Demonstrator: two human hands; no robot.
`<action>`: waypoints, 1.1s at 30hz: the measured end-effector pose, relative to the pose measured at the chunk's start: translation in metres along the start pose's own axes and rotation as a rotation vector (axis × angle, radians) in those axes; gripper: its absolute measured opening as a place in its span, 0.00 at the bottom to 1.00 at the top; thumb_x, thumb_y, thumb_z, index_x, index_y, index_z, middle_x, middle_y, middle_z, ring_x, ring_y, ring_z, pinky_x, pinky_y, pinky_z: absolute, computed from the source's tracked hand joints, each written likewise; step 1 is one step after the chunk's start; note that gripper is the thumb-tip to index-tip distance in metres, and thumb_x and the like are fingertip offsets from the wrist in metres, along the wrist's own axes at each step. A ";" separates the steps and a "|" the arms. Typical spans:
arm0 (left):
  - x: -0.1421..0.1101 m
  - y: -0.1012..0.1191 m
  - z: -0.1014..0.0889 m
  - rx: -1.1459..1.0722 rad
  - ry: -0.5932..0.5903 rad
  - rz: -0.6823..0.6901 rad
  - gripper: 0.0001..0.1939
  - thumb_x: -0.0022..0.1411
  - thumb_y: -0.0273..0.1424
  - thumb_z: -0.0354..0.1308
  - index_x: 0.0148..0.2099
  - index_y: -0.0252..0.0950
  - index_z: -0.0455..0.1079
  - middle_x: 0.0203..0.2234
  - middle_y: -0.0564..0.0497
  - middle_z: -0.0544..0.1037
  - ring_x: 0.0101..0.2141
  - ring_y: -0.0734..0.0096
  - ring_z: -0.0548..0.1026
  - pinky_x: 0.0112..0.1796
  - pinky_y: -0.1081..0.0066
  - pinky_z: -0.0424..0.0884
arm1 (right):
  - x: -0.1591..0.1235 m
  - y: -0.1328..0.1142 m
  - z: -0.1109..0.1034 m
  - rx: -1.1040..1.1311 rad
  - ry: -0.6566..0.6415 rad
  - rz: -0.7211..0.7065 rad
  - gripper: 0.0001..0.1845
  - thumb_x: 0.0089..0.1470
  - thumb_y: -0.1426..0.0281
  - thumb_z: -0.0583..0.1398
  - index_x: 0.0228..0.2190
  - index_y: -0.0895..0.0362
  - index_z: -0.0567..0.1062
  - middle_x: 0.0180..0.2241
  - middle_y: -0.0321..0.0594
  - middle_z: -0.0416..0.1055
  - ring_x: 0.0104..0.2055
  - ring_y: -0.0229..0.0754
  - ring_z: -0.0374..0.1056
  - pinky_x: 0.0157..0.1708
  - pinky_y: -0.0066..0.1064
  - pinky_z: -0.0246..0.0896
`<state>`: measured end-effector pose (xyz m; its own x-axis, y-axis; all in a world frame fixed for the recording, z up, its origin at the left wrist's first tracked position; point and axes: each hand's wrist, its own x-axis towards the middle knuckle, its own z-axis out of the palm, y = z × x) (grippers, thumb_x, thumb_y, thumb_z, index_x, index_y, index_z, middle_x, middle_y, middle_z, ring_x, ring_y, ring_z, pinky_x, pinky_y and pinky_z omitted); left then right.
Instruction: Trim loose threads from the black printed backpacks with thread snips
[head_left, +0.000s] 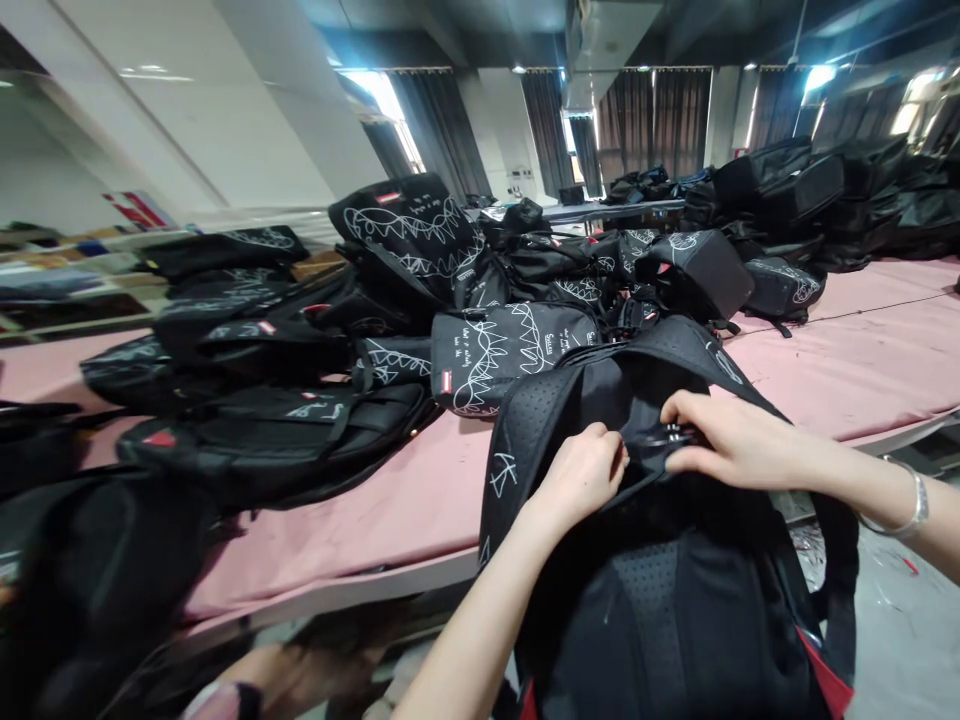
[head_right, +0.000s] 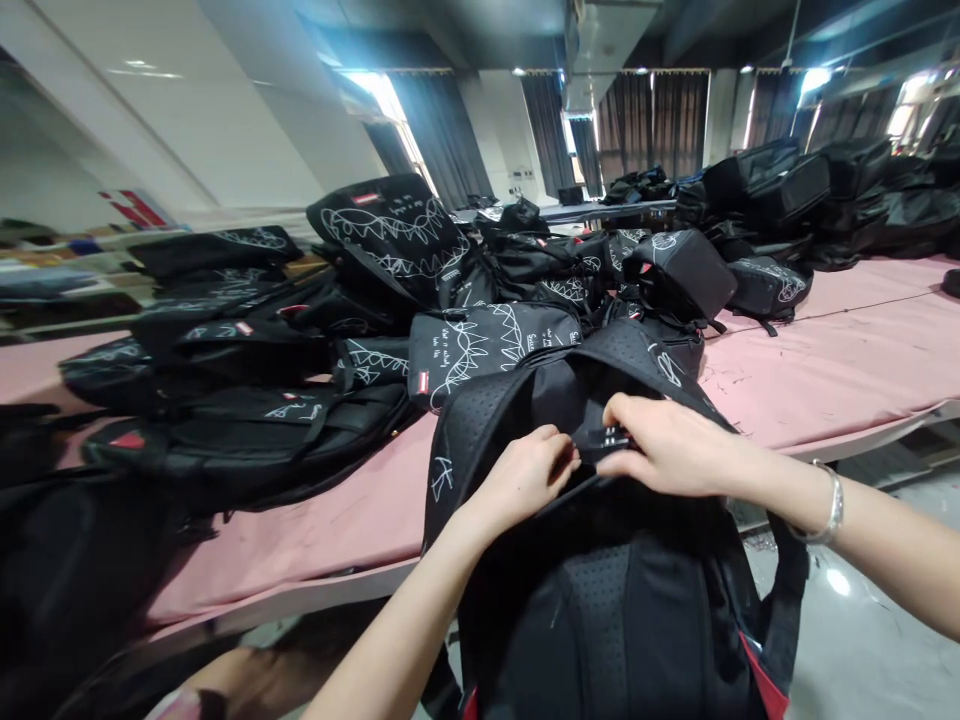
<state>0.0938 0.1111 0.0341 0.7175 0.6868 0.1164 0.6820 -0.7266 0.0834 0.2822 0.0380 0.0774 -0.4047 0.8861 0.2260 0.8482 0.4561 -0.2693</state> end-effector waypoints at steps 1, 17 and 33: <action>-0.002 0.001 0.000 -0.024 0.009 -0.030 0.10 0.59 0.29 0.48 0.35 0.32 0.70 0.30 0.46 0.72 0.29 0.68 0.73 0.33 0.70 0.67 | 0.004 -0.001 -0.004 -0.041 0.006 0.045 0.09 0.55 0.67 0.56 0.38 0.58 0.65 0.33 0.39 0.68 0.33 0.40 0.65 0.33 0.29 0.54; -0.017 0.006 0.003 -0.115 0.061 -0.206 0.09 0.59 0.26 0.47 0.33 0.31 0.69 0.28 0.45 0.71 0.29 0.66 0.73 0.33 0.69 0.67 | 0.051 -0.015 0.013 -0.421 -0.169 -0.154 0.04 0.51 0.77 0.56 0.31 0.60 0.72 0.29 0.43 0.68 0.33 0.44 0.65 0.28 0.30 0.50; -0.036 0.013 0.013 -0.559 0.606 -0.228 0.10 0.61 0.28 0.46 0.27 0.36 0.61 0.24 0.52 0.67 0.24 0.75 0.70 0.27 0.75 0.68 | 0.029 -0.004 0.024 -0.186 0.049 0.167 0.06 0.57 0.71 0.54 0.37 0.60 0.67 0.34 0.43 0.67 0.36 0.41 0.65 0.34 0.29 0.56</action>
<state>0.0786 0.0769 0.0178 0.2631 0.8040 0.5332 0.5163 -0.5842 0.6262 0.2589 0.0640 0.0621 -0.2404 0.9409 0.2387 0.9522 0.2764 -0.1305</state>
